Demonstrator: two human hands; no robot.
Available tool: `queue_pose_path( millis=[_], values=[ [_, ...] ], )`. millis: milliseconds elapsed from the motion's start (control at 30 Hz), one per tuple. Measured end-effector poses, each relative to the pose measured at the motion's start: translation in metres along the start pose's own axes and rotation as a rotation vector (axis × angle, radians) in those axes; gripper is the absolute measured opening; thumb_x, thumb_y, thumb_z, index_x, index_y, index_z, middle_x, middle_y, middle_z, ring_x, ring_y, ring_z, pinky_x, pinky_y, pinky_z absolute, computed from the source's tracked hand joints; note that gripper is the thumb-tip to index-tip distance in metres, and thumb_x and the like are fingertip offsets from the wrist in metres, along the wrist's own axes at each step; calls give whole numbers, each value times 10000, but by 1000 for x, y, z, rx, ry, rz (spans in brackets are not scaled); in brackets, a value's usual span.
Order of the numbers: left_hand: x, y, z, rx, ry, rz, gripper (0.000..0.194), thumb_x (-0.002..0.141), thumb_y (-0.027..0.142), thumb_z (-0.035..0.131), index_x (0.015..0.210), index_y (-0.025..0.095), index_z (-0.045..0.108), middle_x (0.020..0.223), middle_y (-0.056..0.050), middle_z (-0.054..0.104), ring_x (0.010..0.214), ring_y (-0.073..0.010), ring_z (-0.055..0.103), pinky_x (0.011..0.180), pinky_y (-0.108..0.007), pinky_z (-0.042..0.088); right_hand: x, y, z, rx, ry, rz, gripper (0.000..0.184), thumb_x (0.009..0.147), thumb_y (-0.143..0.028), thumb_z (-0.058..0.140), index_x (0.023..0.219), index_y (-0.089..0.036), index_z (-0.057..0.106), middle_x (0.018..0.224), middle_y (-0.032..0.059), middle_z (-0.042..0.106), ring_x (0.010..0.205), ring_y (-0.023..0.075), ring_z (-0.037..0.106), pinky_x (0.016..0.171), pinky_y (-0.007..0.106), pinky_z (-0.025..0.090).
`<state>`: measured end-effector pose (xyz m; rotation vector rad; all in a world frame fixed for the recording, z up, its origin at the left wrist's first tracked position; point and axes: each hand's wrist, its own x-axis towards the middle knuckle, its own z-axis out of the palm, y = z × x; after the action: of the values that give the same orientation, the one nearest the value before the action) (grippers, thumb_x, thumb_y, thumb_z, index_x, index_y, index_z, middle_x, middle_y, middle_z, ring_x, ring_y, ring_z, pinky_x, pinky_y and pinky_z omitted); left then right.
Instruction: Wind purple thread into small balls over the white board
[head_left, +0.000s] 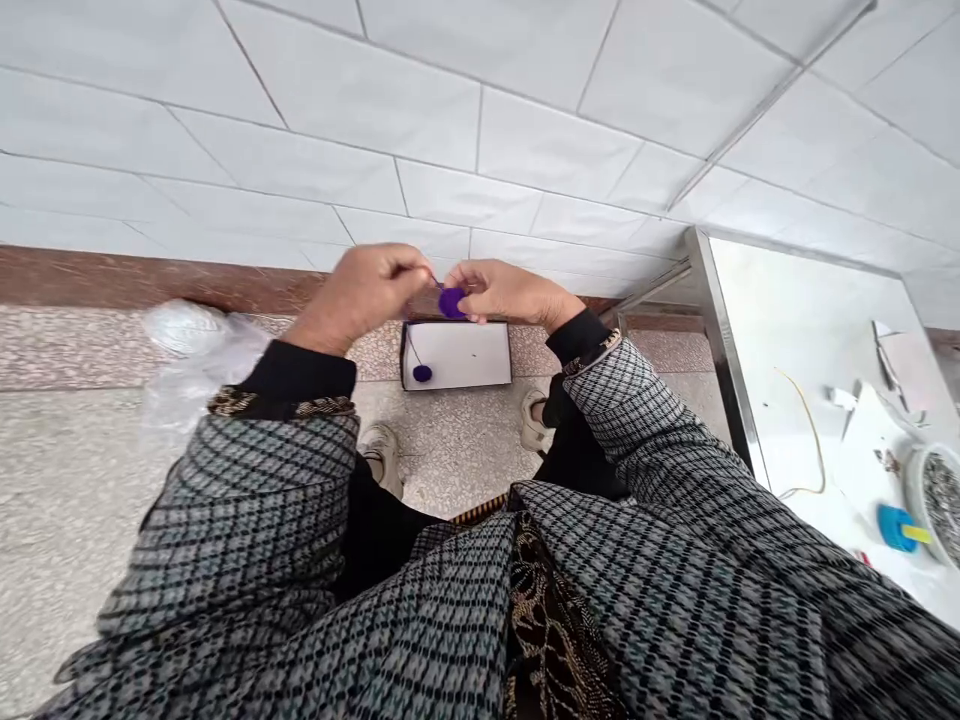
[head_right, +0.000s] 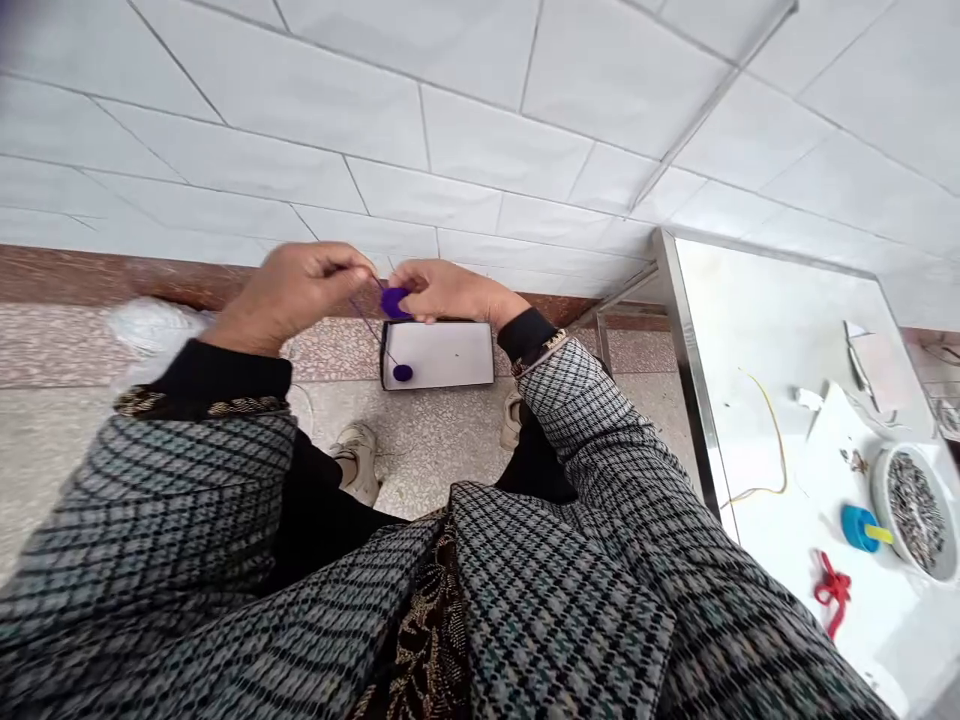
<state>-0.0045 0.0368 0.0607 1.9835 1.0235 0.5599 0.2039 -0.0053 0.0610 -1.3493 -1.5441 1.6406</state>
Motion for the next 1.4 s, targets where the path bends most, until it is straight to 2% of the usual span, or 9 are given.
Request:
queue_pose_path(
  millis=[167, 300, 533, 667, 800, 1000, 1100, 1267, 1400],
  values=[
    [2, -3, 8, -34, -148, -43, 221, 859, 336, 556, 816, 182, 709, 734, -9, 655, 724, -167, 542, 780, -317, 428, 9, -6, -5, 337, 267, -262, 155, 1011, -122, 600, 1095, -186, 487, 909, -44, 579, 726, 36, 608, 744, 178, 512],
    [-4, 7, 15, -107, -371, 121, 208, 850, 314, 601, 766, 175, 730, 735, 7, 664, 738, -137, 590, 809, -287, 445, 13, -3, -9, 39, 490, -207, 88, 1010, -161, 599, 1029, -171, 513, 942, -13, 559, 827, 72, 626, 778, 196, 511],
    [-5, 11, -6, -26, 93, -88, 183, 909, 198, 553, 825, 93, 677, 699, 27, 525, 706, -75, 423, 814, -266, 395, -7, -10, -3, -101, -82, -101, 227, 858, -68, 693, 1009, -177, 563, 830, -36, 583, 682, 78, 537, 643, 195, 470],
    [-1, 10, 1, -22, -95, -122, 181, 902, 190, 571, 836, 107, 717, 712, 17, 589, 705, -93, 489, 814, -279, 422, 0, -13, -5, 278, 187, -306, 201, 973, -112, 597, 1107, -193, 471, 872, -59, 535, 706, 37, 561, 725, 182, 499],
    [-1, 5, 10, -121, -358, 36, 167, 860, 251, 632, 789, 136, 730, 754, 7, 628, 791, -132, 607, 846, -284, 467, 5, -7, -4, 113, 336, -217, 166, 970, -163, 640, 1040, -192, 493, 905, -34, 551, 763, 57, 583, 715, 178, 483],
    [2, -16, 0, -168, -43, -36, 198, 873, 295, 604, 809, 136, 702, 706, 8, 548, 773, -145, 604, 810, -291, 488, -9, -6, -4, 74, -58, -104, 428, 763, -279, 878, 999, -201, 529, 867, -30, 591, 689, 79, 549, 636, 205, 485],
    [4, -14, 4, -170, -23, -72, 181, 867, 282, 587, 816, 159, 709, 672, 7, 559, 683, -137, 557, 738, -275, 470, -10, -13, -6, 292, 84, -197, 466, 787, -390, 864, 1023, -211, 504, 918, -13, 578, 715, 81, 567, 664, 223, 510],
    [-2, 6, 16, -133, -382, 111, 181, 839, 283, 604, 758, 183, 731, 713, -2, 663, 702, -141, 578, 751, -271, 465, 1, -7, -4, 269, 365, -142, 306, 838, -266, 750, 996, -223, 491, 872, -24, 568, 728, 91, 564, 685, 227, 511],
    [-4, 1, 9, -174, -250, 96, 194, 849, 310, 616, 740, 176, 703, 739, -18, 678, 729, -150, 599, 732, -269, 474, 0, 2, -2, -103, 289, -29, 231, 779, -120, 694, 919, -204, 531, 771, -47, 571, 669, 94, 503, 609, 217, 420]
  ],
)
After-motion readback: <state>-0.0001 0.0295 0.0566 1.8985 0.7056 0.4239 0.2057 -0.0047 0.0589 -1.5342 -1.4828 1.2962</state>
